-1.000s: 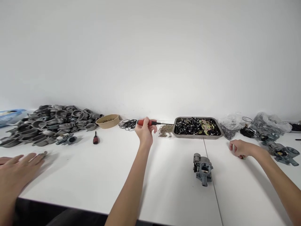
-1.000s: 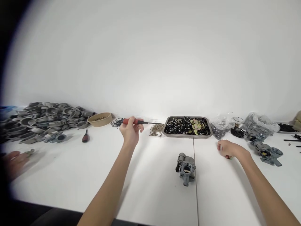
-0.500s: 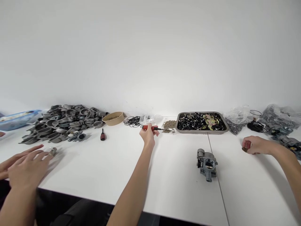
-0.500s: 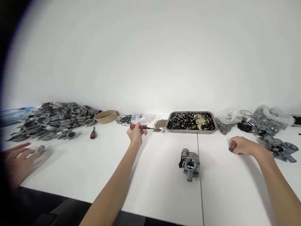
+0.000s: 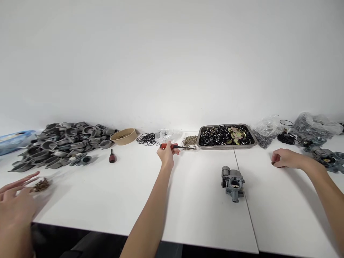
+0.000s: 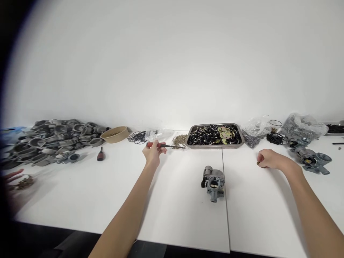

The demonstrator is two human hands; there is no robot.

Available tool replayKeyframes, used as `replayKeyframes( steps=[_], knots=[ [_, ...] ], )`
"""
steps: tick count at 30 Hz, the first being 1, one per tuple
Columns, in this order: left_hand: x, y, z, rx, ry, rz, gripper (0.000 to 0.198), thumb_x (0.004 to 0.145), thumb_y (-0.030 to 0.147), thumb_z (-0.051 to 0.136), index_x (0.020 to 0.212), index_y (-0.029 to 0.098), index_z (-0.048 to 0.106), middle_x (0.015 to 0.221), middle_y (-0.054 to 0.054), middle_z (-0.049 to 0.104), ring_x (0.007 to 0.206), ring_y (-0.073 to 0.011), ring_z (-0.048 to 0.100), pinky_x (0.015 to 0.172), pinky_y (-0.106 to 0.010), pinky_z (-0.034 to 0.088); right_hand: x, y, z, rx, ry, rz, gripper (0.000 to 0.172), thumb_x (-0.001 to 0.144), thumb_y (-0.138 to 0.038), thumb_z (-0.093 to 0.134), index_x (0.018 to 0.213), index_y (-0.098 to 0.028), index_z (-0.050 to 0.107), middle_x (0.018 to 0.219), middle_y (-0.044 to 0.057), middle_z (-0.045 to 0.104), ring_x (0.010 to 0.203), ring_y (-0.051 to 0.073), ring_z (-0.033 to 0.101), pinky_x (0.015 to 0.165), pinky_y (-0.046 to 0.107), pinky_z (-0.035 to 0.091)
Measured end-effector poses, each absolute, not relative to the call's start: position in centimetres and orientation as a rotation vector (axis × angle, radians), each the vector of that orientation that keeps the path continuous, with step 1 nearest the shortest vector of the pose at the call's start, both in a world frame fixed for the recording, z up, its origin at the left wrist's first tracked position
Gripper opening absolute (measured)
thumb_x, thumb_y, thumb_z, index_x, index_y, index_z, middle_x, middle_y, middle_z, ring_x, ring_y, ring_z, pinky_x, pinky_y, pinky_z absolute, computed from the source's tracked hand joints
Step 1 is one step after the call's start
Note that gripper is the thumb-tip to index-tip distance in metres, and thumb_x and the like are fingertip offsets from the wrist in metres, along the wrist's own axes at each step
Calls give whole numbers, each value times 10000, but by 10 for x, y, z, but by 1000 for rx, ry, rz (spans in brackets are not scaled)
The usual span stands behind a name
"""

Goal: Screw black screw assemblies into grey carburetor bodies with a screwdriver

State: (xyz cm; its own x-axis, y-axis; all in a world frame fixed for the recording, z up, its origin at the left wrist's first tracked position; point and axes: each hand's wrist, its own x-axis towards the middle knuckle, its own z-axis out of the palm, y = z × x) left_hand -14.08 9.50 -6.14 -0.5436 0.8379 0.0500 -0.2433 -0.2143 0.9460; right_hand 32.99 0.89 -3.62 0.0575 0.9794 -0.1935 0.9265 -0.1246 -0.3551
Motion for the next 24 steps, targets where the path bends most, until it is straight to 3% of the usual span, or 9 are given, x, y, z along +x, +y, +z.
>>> replayKeyframes(
  steps=[8,15,18,24],
  knots=[
    [-142,94,-60,731,1294,1841,157,734,212,591,728,165,442,661,-73,672,370,-138,554,349,-242,421,319,6,-26,-2149,-1919,950,204,549,-184,617,752,-173,596,717,41,631,618,150,549,533,235,377],
    [-141,92,-56,713,1314,1840,170,714,185,581,708,179,412,621,-62,661,344,-144,535,343,-250,409,316,0,-15,-1959,-1957,1124,96,628,-240,622,643,-145,612,618,39,597,571,119,480,521,236,340],
    [-142,93,-57,707,1312,1841,173,705,183,587,706,177,414,617,-65,662,344,-147,535,348,-257,413,312,-2,-7,-1832,-1919,1138,136,677,-268,627,648,-138,601,614,35,580,564,113,488,530,240,349],
    [-142,94,-58,708,1310,1841,166,702,200,594,714,168,431,625,-69,662,346,-142,529,348,-258,409,285,-9,9,-1710,-1812,1020,297,741,-424,685,839,-143,671,708,54,624,569,113,489,466,227,316]
  ],
)
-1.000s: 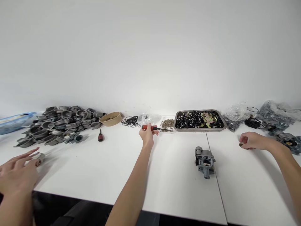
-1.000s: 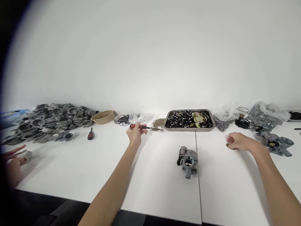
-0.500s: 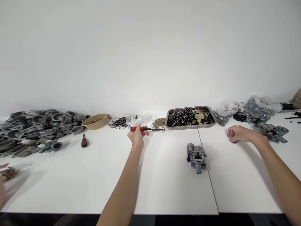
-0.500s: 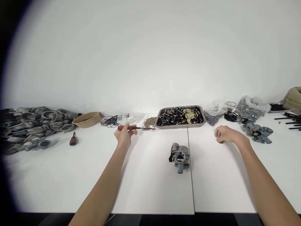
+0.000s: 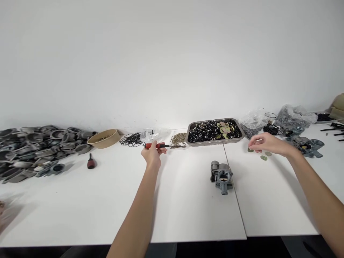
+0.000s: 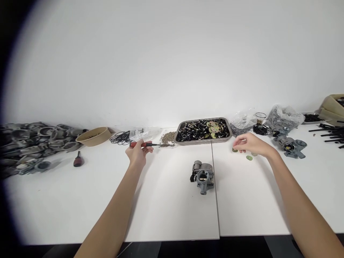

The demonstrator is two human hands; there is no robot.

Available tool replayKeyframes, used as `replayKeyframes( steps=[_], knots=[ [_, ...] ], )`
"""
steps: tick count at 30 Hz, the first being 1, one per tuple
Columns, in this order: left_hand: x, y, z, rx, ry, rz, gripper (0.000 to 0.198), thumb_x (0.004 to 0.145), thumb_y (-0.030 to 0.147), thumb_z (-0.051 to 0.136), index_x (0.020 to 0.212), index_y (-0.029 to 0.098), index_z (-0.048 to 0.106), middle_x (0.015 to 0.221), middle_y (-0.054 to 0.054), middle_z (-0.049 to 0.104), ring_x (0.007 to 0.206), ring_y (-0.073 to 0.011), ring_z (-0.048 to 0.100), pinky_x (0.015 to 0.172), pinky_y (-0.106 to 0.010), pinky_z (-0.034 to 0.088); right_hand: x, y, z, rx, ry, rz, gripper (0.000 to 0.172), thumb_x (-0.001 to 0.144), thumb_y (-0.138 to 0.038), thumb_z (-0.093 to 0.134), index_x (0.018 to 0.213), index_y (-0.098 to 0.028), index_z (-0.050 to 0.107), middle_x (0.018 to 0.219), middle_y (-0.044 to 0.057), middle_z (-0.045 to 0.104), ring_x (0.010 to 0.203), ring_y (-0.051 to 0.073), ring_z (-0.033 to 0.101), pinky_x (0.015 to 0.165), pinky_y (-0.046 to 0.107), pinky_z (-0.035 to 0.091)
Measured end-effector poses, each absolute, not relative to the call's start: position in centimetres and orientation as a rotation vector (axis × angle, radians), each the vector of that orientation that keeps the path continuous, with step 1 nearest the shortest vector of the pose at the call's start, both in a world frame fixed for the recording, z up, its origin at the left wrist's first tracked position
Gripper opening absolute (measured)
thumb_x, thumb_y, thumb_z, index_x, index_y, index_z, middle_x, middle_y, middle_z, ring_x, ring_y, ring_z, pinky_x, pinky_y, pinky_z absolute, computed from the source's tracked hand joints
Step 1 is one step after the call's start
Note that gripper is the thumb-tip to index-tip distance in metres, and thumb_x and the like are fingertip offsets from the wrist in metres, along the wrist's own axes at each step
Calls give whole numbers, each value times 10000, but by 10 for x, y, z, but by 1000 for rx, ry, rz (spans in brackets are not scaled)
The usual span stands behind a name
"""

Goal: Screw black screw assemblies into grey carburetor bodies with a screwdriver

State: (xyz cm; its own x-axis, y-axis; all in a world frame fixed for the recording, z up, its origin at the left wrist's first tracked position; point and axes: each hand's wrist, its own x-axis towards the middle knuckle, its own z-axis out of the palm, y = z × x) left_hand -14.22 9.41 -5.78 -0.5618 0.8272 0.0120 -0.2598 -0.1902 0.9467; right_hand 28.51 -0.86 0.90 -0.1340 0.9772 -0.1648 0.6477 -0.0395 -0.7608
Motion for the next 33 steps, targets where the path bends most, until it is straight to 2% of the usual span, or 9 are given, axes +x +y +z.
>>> replayKeyframes(
  steps=[5,9,13,20,33],
  knots=[
    [-141,93,-56,733,1323,1844,177,702,189,593,717,178,417,626,-63,665,350,-142,537,344,-244,404,236,-16,11,-1412,-1765,1019,310,749,-427,713,872,-146,673,709,49,654,625,126,556,563,243,413],
    [-142,93,-56,738,1329,1843,172,709,200,595,714,174,426,625,-61,661,344,-134,526,348,-248,407,202,-24,1,-1187,-1664,1235,342,734,-393,747,962,-156,651,779,40,654,591,111,570,530,242,421],
    [-144,95,-58,740,1332,1839,161,711,207,593,717,167,437,638,-67,661,348,-133,524,349,-250,408,183,-34,-6,-1032,-1621,1398,322,749,-358,747,991,-173,645,759,11,610,587,97,548,529,241,451],
    [-145,95,-59,746,1331,1840,166,709,203,596,720,170,433,653,-70,668,356,-131,532,354,-248,414,175,-42,-5,-1045,-1776,1407,254,745,-235,723,985,-181,660,704,-17,559,638,100,521,593,244,458],
    [-144,94,-59,753,1351,1827,151,727,202,576,718,172,429,668,-71,663,365,-122,521,354,-246,410,174,-41,-5,-1098,-1877,1401,198,744,-259,714,921,-179,674,650,-17,582,600,102,502,557,238,402]
  ],
)
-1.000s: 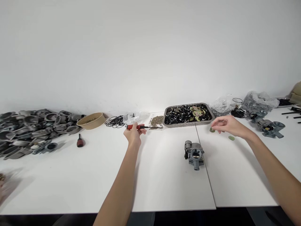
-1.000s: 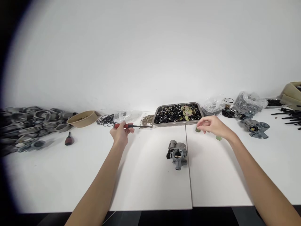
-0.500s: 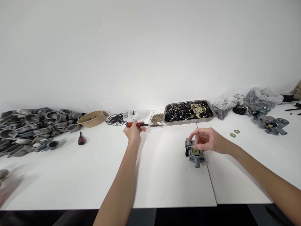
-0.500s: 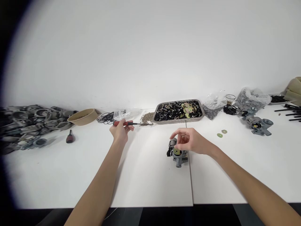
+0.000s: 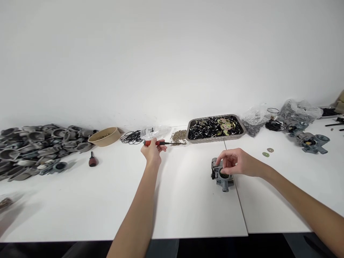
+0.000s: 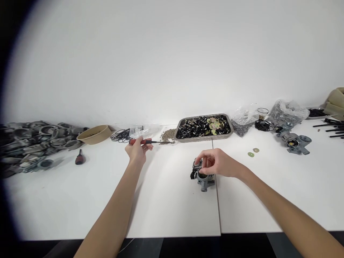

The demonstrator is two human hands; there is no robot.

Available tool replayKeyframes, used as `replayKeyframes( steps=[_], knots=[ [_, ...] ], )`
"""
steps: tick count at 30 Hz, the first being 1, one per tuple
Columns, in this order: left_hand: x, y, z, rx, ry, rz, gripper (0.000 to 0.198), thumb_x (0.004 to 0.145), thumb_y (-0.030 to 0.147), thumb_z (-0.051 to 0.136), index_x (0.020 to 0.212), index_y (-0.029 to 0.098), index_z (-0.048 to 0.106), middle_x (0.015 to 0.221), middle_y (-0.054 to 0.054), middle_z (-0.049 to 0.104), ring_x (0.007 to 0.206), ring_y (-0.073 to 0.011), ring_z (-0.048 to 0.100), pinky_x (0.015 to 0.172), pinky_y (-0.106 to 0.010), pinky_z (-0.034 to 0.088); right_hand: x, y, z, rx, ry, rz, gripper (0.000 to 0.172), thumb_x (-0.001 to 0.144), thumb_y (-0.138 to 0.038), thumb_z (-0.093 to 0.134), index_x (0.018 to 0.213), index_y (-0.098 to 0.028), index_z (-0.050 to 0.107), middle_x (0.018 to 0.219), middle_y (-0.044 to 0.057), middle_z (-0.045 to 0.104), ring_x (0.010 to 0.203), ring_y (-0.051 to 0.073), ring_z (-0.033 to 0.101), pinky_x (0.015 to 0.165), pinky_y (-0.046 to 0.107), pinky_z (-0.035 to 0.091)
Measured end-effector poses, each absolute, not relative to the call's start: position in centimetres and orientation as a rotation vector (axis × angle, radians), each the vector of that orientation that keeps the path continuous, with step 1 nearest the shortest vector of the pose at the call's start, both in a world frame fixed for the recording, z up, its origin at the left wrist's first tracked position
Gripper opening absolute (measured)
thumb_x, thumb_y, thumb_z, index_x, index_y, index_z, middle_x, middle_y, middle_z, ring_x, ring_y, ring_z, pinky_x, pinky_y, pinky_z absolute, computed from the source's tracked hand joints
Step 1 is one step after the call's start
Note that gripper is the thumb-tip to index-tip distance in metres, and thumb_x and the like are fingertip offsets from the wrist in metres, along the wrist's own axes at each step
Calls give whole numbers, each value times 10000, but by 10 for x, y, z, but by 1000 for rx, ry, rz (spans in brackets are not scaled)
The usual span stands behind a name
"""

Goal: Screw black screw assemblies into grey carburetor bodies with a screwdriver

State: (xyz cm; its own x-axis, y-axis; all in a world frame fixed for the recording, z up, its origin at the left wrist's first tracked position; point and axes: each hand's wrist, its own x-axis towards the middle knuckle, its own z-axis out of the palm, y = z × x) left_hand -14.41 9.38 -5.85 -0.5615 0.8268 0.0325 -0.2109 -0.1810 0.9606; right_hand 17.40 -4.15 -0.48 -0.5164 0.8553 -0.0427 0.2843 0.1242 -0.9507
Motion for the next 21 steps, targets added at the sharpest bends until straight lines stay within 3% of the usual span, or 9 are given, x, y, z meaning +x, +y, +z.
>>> replayKeyframes(
  steps=[13,21],
  knots=[
    [-143,92,-56,732,1334,1835,176,726,190,582,695,182,408,612,-62,663,333,-135,522,341,-241,396,176,-43,-4,-1045,-1892,1440,351,776,-236,693,1117,-203,617,734,-26,540,680,115,540,641,259,456],
    [-141,92,-54,725,1335,1839,178,713,175,579,699,182,402,603,-53,661,332,-138,522,339,-238,388,176,-43,-5,-1060,-1933,1395,486,788,-196,668,1250,-237,526,735,-48,504,632,96,525,597,242,440]
  ],
)
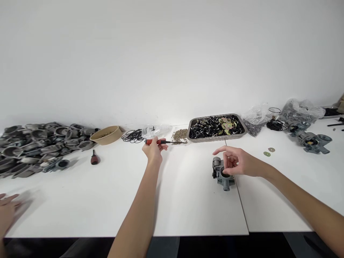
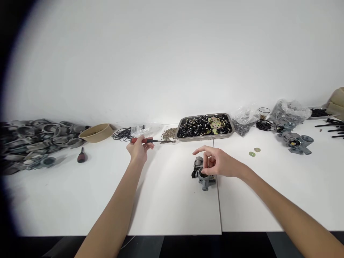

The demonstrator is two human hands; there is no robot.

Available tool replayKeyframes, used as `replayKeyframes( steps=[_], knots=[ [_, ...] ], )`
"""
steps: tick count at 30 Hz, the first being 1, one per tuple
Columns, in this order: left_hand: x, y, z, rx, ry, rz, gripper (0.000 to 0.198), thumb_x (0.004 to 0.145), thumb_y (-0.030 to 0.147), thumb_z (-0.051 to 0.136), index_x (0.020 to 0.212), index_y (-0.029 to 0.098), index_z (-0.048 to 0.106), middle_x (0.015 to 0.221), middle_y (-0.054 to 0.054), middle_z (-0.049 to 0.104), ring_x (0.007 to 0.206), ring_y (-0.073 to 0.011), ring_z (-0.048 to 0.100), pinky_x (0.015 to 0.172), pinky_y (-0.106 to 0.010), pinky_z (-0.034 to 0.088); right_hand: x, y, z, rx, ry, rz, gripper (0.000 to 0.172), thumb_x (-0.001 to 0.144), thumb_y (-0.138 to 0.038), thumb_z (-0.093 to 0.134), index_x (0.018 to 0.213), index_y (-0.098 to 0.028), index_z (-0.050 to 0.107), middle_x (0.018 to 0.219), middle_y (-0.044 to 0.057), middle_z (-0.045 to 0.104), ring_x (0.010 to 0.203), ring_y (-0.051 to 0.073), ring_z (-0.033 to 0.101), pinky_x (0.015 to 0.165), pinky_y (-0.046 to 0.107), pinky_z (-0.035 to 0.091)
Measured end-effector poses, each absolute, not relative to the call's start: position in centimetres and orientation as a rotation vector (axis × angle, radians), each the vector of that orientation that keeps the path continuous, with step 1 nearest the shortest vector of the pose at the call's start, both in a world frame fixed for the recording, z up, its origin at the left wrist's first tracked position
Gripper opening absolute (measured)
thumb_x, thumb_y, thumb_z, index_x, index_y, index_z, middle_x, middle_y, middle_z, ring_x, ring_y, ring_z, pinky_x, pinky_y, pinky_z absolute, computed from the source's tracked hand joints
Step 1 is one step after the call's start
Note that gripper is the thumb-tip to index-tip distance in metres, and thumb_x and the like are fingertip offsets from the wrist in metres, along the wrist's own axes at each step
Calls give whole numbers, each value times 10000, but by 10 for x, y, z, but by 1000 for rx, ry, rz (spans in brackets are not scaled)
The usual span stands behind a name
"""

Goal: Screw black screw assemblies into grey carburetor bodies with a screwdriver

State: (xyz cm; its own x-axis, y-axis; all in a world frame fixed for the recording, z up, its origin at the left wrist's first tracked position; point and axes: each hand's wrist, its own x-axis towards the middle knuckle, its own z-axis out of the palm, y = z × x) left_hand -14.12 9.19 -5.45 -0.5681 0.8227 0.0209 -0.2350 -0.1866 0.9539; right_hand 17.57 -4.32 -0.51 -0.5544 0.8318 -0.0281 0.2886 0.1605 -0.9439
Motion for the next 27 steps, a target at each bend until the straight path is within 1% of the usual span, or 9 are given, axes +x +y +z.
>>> replayKeyframes(
  steps=[4,8,12,17,19,23,25,27],
  knots=[
    [-142,92,-55,730,1341,1833,176,720,182,578,704,182,403,605,-53,661,328,-136,516,340,-242,392,177,-42,-6,-1064,-1936,1396,478,790,-216,676,1247,-243,541,761,-35,530,670,110,556,608,249,453],
    [-142,92,-55,738,1339,1832,173,721,183,577,712,182,404,609,-53,661,338,-136,522,340,-238,394,178,-40,-7,-1058,-1927,1412,437,789,-237,684,1213,-215,583,756,-17,569,711,131,587,641,266,470],
    [-141,91,-54,724,1343,1830,169,720,180,570,705,183,402,599,-50,656,336,-134,519,337,-235,391,179,-41,-7,-1056,-1922,1419,450,783,-244,695,1216,-204,579,765,-5,596,711,133,581,652,272,471],
    [-142,92,-55,722,1336,1829,142,722,188,572,713,168,432,617,-57,661,338,-133,518,341,-244,394,179,-41,-7,-1083,-1929,1372,493,773,-219,689,1238,-268,536,881,-7,543,675,97,510,617,251,431],
    [-143,93,-56,726,1332,1829,143,721,192,579,713,163,439,629,-63,665,339,-132,518,345,-250,400,179,-41,-6,-1094,-1921,1367,425,777,-202,667,1184,-259,554,879,-9,526,663,90,490,614,249,419],
    [-144,93,-57,733,1324,1832,155,723,189,585,700,163,435,630,-64,666,336,-134,521,348,-253,402,178,-41,-5,-1135,-1917,1371,206,773,-175,631,974,-201,593,746,-21,525,612,88,453,574,241,375],
    [-144,93,-57,734,1324,1831,157,726,186,582,695,167,429,623,-61,665,333,-134,521,346,-250,400,177,-41,-4,-1146,-1922,1381,169,772,-169,618,939,-192,600,720,-20,535,609,91,450,567,239,365],
    [-143,92,-56,728,1328,1830,166,726,179,580,693,174,418,612,-56,663,330,-136,520,343,-247,397,177,-41,-4,-1146,-1925,1397,176,774,-167,609,948,-190,614,734,-13,551,622,95,462,569,237,365]
  ],
)
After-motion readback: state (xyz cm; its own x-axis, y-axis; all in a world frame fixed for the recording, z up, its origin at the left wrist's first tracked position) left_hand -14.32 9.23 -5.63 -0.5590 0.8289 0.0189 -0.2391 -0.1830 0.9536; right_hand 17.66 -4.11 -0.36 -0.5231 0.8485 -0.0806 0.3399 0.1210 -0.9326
